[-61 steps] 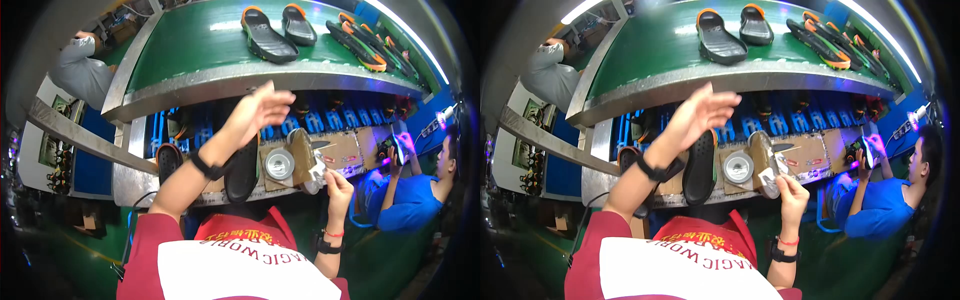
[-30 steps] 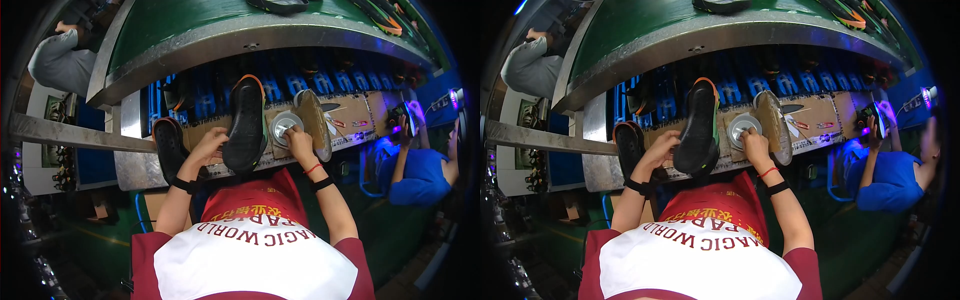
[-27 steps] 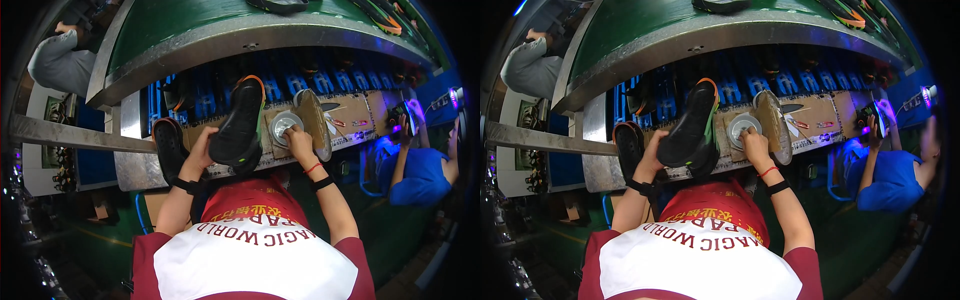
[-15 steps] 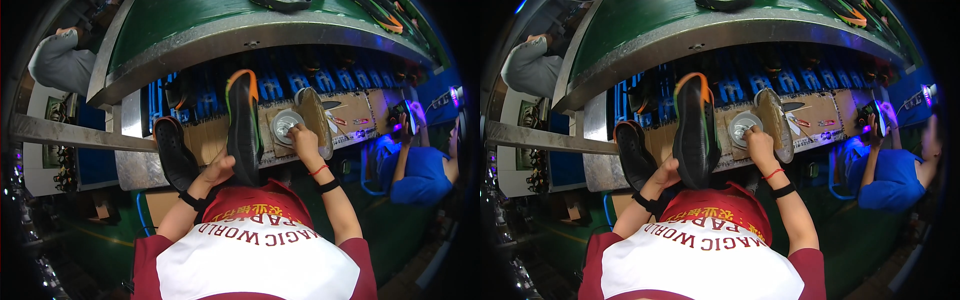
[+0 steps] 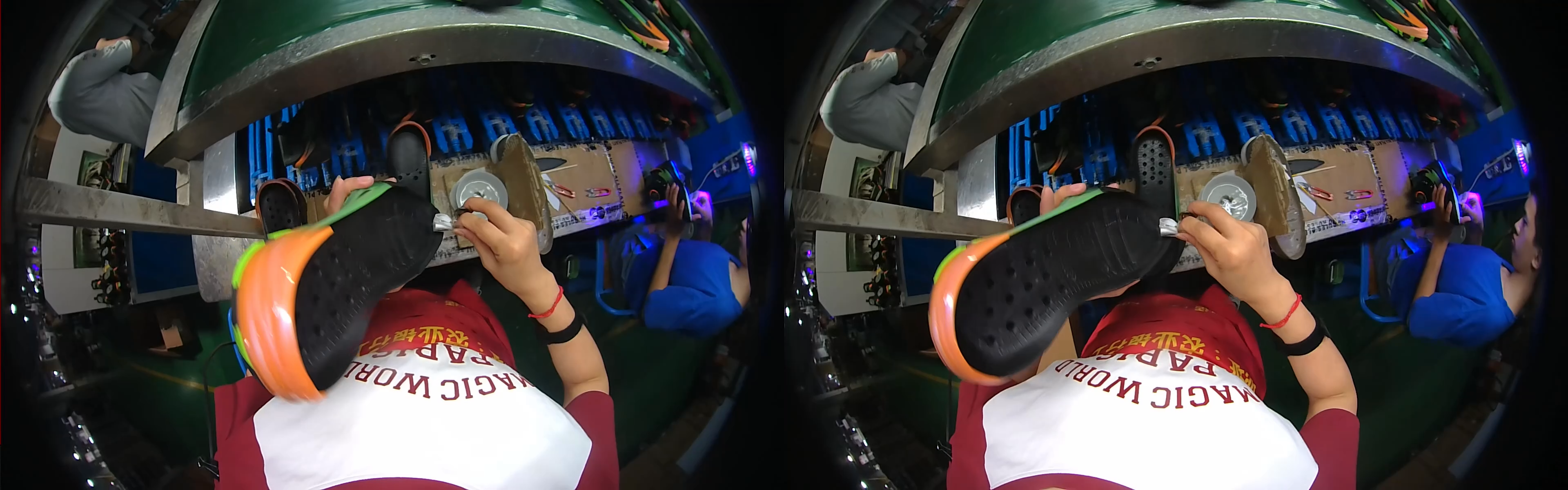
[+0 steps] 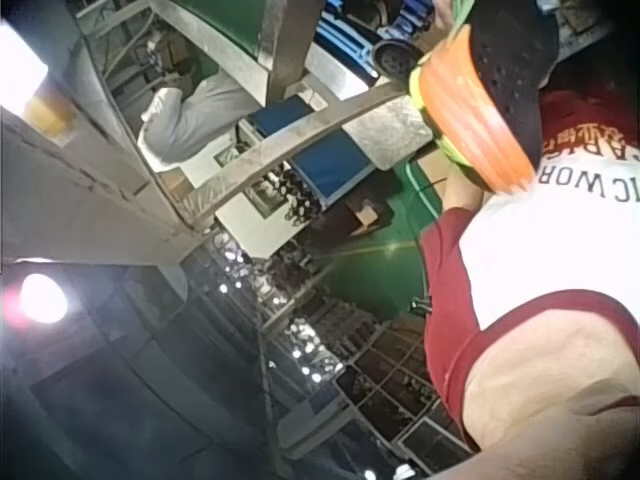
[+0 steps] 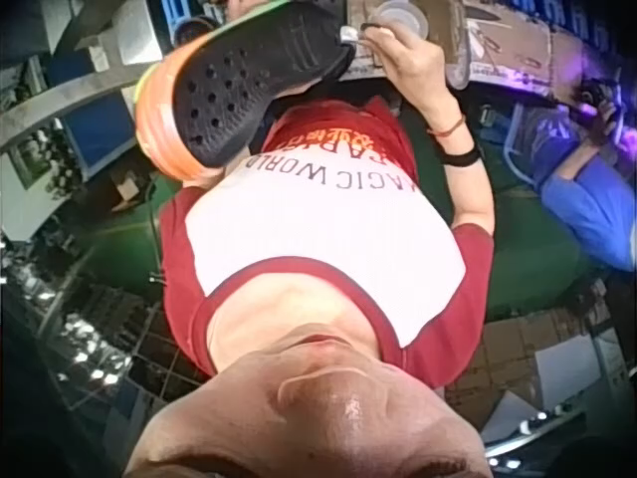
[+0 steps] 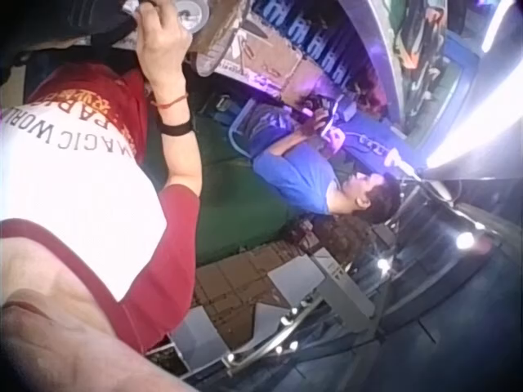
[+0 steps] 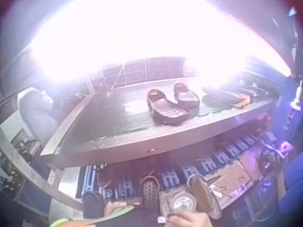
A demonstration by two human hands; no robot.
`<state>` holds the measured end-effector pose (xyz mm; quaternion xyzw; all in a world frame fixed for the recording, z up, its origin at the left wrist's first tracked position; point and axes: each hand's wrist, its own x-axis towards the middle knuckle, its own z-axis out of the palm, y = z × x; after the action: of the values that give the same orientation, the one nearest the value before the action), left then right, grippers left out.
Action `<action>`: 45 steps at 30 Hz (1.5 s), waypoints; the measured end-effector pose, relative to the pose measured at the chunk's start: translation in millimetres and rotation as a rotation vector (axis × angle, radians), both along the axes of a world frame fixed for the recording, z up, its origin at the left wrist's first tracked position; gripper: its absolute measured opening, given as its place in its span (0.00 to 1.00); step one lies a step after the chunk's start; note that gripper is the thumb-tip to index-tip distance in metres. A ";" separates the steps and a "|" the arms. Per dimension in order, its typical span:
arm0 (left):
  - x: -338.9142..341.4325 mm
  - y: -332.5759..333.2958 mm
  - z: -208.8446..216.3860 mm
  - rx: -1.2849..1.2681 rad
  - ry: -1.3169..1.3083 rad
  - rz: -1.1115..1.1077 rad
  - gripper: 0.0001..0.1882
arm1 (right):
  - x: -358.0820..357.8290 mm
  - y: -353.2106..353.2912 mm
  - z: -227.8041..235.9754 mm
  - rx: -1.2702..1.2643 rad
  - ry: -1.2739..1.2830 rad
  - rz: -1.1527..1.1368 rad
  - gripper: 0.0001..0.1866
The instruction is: Applying glue to the surface and edges of shoe soles using a brush on a manufacturing assembly line.
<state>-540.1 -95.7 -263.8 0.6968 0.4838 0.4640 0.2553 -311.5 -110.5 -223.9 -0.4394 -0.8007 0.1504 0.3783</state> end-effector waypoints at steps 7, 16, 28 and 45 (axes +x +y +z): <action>-14.7 16.0 -24.7 -0.020 -0.305 -0.124 0.23 | -2.6 5.8 3.8 -0.104 0.049 0.056 0.06; -7.7 28.7 -38.3 0.516 -0.272 -0.206 0.24 | -5.2 10.4 14.7 -0.289 0.203 0.163 0.05; -18.3 26.1 -37.9 0.376 -0.331 -0.289 0.24 | -7.5 15.3 24.0 -0.435 0.252 0.230 0.05; -15.5 19.4 -28.9 -0.012 -0.525 -0.263 0.25 | -2.7 25.0 25.2 -0.374 0.082 0.097 0.06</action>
<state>-555.6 -76.3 -292.7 0.6082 0.3095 0.5885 0.4336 -314.2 -85.5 -198.7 -0.4563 -0.7631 0.3325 0.3146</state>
